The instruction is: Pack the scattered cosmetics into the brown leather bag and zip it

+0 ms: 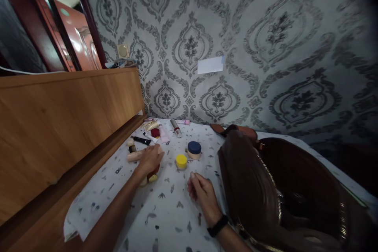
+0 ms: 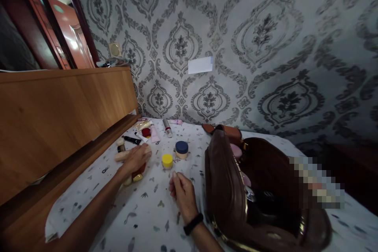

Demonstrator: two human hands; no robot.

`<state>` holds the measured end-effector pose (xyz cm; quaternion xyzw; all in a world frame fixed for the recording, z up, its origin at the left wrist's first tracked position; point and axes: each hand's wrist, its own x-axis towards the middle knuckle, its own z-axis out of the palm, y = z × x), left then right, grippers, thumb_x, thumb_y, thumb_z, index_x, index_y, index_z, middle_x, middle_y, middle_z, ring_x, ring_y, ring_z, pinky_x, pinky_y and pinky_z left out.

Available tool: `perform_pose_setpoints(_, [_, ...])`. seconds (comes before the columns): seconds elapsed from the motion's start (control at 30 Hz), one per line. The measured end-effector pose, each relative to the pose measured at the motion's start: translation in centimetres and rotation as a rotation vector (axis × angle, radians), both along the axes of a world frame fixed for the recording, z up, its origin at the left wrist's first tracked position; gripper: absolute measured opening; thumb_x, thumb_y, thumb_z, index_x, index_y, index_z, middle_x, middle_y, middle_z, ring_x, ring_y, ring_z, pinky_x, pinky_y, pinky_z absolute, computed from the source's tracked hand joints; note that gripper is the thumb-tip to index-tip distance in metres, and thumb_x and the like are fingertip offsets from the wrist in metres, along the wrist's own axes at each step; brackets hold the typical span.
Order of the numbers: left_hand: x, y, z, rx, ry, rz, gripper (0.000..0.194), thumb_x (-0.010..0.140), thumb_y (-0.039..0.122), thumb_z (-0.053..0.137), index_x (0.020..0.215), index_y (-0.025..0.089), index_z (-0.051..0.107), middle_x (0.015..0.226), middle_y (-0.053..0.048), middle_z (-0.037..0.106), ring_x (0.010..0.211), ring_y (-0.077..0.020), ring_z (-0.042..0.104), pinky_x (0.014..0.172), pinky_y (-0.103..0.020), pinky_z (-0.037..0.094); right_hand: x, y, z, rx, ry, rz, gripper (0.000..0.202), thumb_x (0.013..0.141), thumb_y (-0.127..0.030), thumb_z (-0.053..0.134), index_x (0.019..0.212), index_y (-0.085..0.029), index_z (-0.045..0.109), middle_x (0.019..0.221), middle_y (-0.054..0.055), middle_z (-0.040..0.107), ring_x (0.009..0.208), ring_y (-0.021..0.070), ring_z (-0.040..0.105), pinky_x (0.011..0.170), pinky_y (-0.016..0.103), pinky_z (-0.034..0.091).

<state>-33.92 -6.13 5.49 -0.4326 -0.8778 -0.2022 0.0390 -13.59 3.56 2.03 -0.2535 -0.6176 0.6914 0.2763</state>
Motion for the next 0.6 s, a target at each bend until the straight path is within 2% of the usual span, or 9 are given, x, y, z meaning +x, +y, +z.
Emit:
perform_pose_setpoints(0.13, [-0.7, 0.0, 0.6, 0.036, -0.033, 0.035, 0.028, 0.098, 0.034, 0.042, 0.116, 0.019, 0.058, 0.094, -0.009, 0.072, 0.091, -0.0245, 0.065, 0.079, -0.032, 0.043, 0.0, 0.0, 0.1, -0.018, -0.007, 0.008, 0.07, 0.059, -0.089, 0.059, 0.059, -0.019, 0.054, 0.051, 0.0, 0.052, 0.046, 0.012, 0.046, 0.045, 0.025, 0.034])
perform_pose_setpoints(0.27, [-3.3, 0.3, 1.1, 0.059, -0.051, 0.068, 0.025, 0.097, 0.028, 0.043, 0.107, 0.019, 0.063, 0.092, -0.007, 0.072, 0.089, -0.021, 0.066, 0.075, -0.029, 0.044, 0.0, 0.0, 0.1, -0.028, -0.01, 0.001, 0.071, 0.059, -0.089, 0.058, 0.059, -0.019, 0.055, 0.052, 0.0, 0.053, 0.047, 0.012, 0.046, 0.046, 0.025, 0.034])
perform_pose_setpoints(0.43, [-9.4, 2.4, 1.5, 0.053, -0.066, 0.125, 0.021, 0.096, 0.023, 0.049, 0.106, 0.016, 0.066, 0.105, -0.008, 0.071, 0.098, -0.0194, 0.065, 0.085, -0.031, 0.049, 0.0, 0.1, 0.0, -0.007, -0.022, 0.021, 0.071, 0.061, -0.09, 0.056, 0.06, -0.019, 0.055, 0.053, 0.0, 0.053, 0.048, 0.0121, 0.046, 0.045, 0.025, 0.033])
perform_pose_setpoints(0.5, [-12.2, 3.9, 1.8, 0.031, -0.081, 0.165, 0.022, 0.096, 0.028, 0.054, 0.111, 0.015, 0.064, 0.111, -0.008, 0.068, 0.1, -0.0197, 0.065, 0.088, -0.037, 0.053, 0.0, 0.0, 0.0, -0.012, -0.042, 0.021, 0.073, 0.06, -0.091, 0.055, 0.06, -0.018, 0.054, 0.054, 0.0, 0.052, 0.048, 0.0118, 0.046, 0.046, 0.025, 0.034])
perform_pose_setpoints(0.6, [-16.0, 6.3, 1.9, -0.002, -0.091, 0.221, 0.034, 0.094, 0.036, 0.06, 0.122, 0.015, 0.06, 0.121, -0.009, 0.062, 0.104, -0.022, 0.064, 0.088, -0.044, 0.056, 0.0, 0.0, -0.3, -0.045, -0.073, 0.029, 0.075, 0.059, -0.093, 0.053, 0.062, -0.018, 0.053, 0.054, -0.001, 0.05, 0.048, 0.0103, 0.044, 0.044, 0.023, 0.031])
